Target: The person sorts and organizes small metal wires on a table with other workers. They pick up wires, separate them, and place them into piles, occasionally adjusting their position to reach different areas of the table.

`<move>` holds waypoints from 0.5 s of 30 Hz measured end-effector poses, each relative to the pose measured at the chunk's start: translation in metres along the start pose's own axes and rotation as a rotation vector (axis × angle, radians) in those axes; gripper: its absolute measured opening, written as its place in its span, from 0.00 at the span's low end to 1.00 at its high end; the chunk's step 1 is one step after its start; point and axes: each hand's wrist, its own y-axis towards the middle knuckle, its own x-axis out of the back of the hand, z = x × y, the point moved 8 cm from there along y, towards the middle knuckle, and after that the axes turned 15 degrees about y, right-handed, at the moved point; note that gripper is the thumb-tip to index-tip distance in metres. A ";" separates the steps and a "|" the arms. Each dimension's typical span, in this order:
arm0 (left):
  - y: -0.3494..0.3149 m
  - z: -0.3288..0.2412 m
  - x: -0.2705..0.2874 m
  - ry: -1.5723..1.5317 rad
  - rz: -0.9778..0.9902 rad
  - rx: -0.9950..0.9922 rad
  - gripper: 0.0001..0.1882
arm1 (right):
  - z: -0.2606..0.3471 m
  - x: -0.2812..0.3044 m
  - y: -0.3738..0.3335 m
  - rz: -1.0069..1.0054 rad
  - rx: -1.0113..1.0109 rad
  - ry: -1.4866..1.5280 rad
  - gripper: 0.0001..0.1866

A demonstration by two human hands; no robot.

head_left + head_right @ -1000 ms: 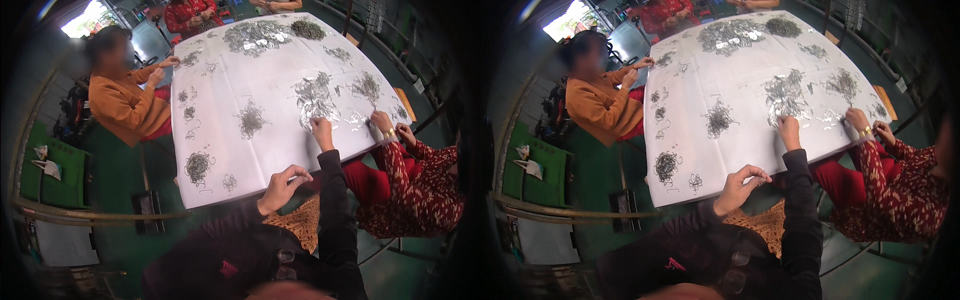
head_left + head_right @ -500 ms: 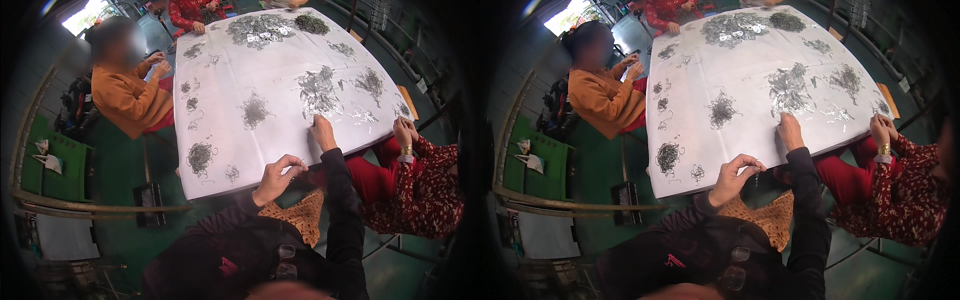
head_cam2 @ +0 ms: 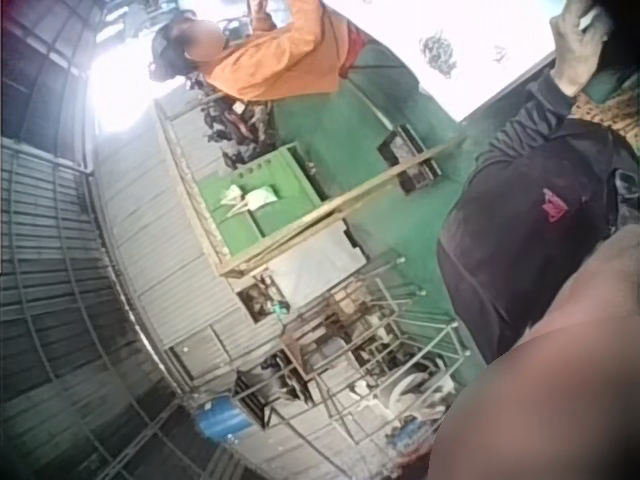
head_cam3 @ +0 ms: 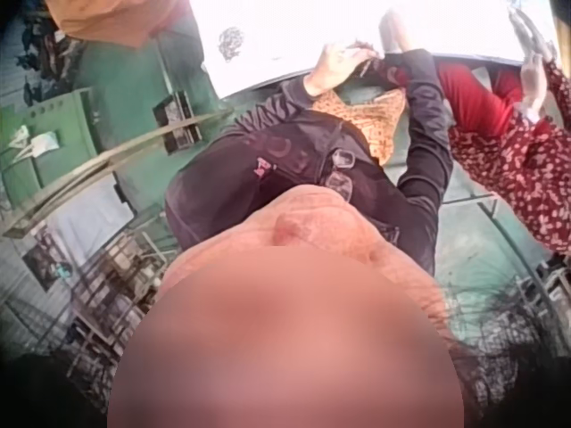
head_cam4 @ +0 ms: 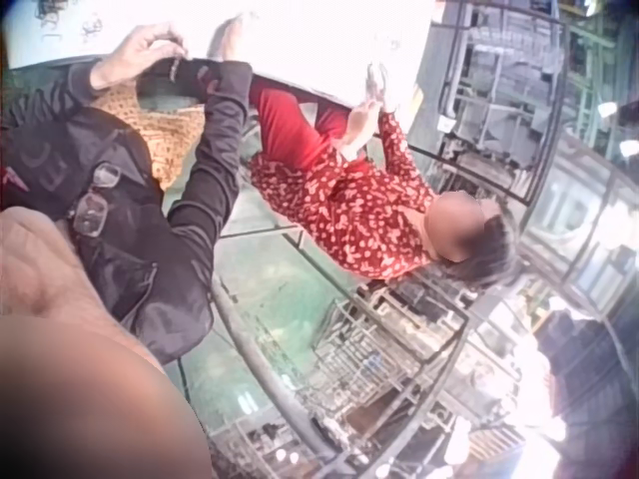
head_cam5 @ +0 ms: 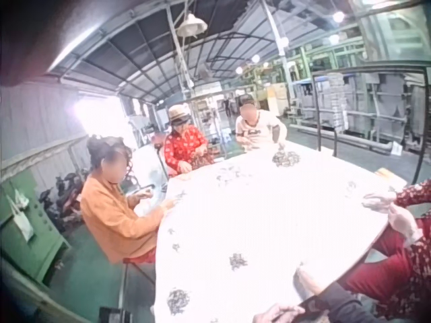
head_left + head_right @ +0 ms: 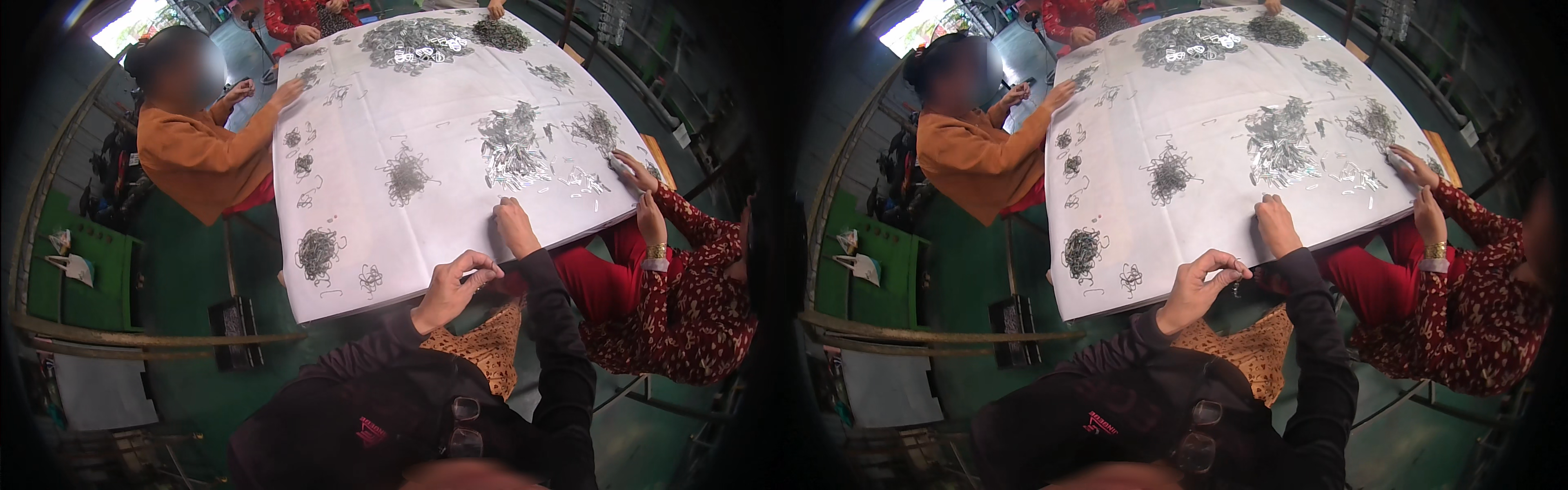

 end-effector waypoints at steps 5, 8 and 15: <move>0.000 0.002 -0.003 0.004 0.008 0.016 0.06 | 0.011 0.004 0.001 -0.089 0.014 0.030 0.04; 0.001 0.005 -0.003 0.037 0.014 -0.011 0.06 | 0.022 0.030 -0.008 -0.184 -0.110 0.370 0.06; 0.003 0.023 -0.008 0.098 0.030 0.046 0.06 | 0.078 0.086 -0.081 -0.374 -0.410 1.034 0.10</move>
